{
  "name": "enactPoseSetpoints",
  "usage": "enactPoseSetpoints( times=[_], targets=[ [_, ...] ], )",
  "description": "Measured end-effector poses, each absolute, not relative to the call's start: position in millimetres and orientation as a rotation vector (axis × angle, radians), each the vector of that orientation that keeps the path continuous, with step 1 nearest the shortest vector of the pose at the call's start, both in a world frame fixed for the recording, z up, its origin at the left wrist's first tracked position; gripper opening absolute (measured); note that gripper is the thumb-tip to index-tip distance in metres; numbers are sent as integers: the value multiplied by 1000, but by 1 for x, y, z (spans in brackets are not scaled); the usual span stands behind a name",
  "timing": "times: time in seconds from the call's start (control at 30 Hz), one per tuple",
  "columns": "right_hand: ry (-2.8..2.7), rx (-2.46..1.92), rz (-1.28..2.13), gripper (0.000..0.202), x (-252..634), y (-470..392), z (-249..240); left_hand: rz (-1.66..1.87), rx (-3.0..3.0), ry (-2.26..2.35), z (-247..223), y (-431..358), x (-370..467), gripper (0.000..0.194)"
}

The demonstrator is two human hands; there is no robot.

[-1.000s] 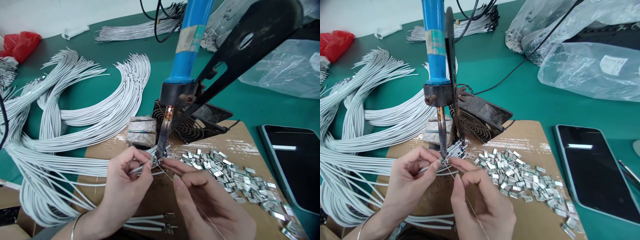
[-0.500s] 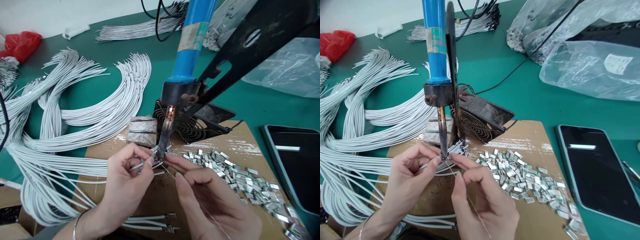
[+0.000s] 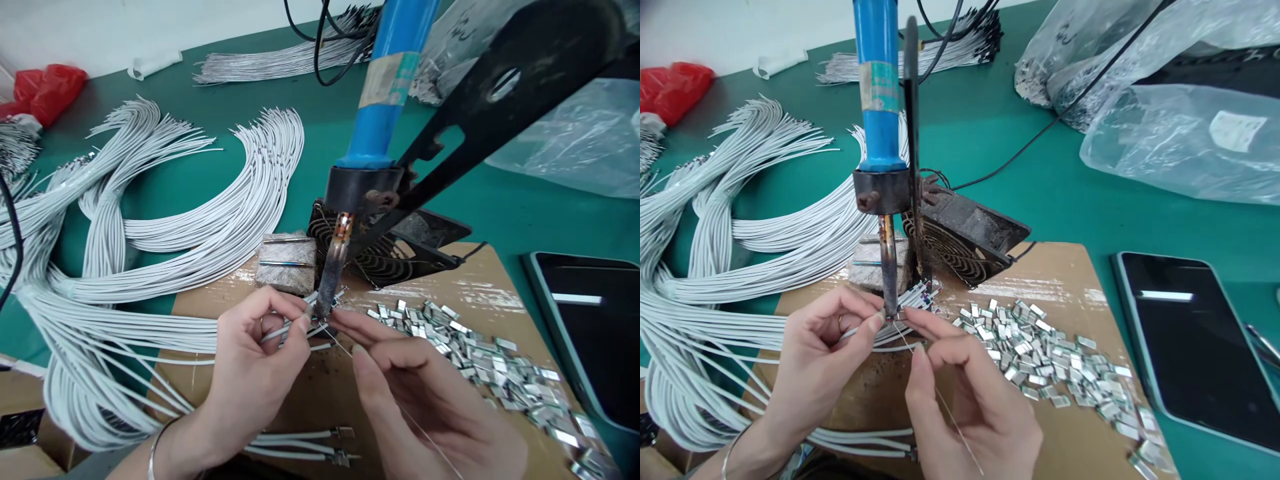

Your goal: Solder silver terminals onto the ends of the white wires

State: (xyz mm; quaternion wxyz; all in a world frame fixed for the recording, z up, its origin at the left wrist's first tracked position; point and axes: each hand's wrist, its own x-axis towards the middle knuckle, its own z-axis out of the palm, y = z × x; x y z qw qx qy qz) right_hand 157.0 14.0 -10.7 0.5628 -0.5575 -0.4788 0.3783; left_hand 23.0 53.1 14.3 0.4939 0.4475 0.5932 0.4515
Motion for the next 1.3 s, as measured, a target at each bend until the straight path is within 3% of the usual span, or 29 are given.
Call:
enactPoseSetpoints(
  times=[0.6,0.93,1.3],
  targets=[
    [-1096,-1311,910,14,153,14,-9,1090,1185,1456,18,56,21,10],
    [-754,-1454,954,24,131,13,8,1101,988,1423,16,52,26,12],
    [-1051,-1353,918,15,150,13,-7,1167,1051,1405,6,49,22,10]
  ],
)
